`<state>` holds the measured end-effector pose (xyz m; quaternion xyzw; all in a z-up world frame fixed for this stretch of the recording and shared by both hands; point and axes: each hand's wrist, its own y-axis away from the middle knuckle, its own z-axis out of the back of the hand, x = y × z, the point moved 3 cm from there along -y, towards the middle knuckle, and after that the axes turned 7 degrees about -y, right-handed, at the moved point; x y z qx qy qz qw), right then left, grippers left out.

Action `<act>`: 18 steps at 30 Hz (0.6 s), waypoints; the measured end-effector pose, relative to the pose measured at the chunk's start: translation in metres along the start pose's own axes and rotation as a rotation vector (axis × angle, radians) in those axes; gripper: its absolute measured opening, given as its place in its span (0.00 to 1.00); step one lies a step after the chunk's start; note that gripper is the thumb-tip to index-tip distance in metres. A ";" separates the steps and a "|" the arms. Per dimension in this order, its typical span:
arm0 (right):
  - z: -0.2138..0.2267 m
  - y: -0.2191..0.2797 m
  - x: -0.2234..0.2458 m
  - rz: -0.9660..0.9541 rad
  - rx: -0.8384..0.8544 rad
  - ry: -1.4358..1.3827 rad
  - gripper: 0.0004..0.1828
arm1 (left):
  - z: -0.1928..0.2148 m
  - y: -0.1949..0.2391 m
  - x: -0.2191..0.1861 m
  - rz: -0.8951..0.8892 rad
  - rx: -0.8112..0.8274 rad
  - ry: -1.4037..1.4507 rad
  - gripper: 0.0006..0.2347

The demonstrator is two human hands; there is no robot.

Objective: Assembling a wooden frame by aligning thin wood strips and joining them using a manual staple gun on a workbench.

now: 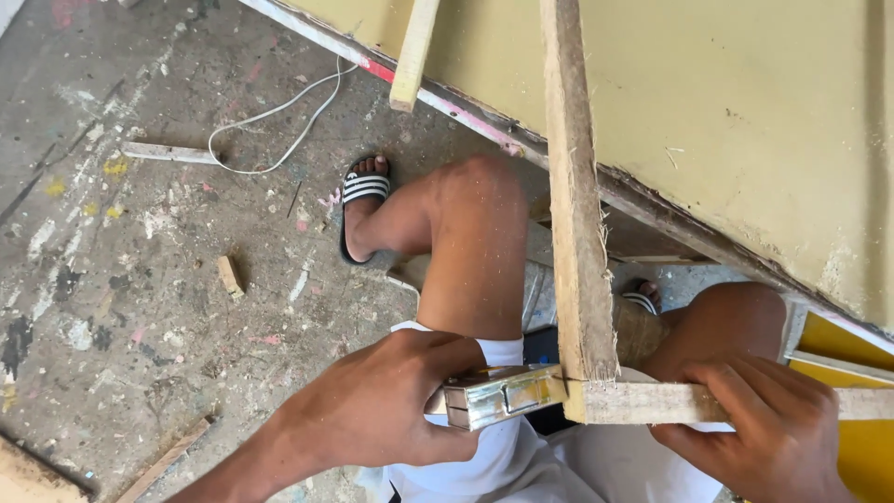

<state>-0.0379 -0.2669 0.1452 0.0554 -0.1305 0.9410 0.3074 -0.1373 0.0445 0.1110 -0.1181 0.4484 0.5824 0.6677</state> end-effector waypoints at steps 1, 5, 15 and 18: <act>0.001 -0.001 0.001 -0.003 0.002 -0.001 0.16 | 0.000 0.000 -0.001 0.000 0.003 0.001 0.16; 0.004 -0.003 0.005 0.036 -0.020 -0.008 0.16 | 0.004 0.001 -0.010 -0.108 -0.061 0.027 0.14; 0.009 -0.007 0.006 0.054 -0.025 -0.031 0.16 | 0.016 -0.009 -0.017 -0.195 -0.033 0.050 0.10; 0.008 -0.003 0.002 0.073 -0.028 -0.015 0.19 | 0.019 -0.010 -0.017 -0.326 -0.103 0.122 0.06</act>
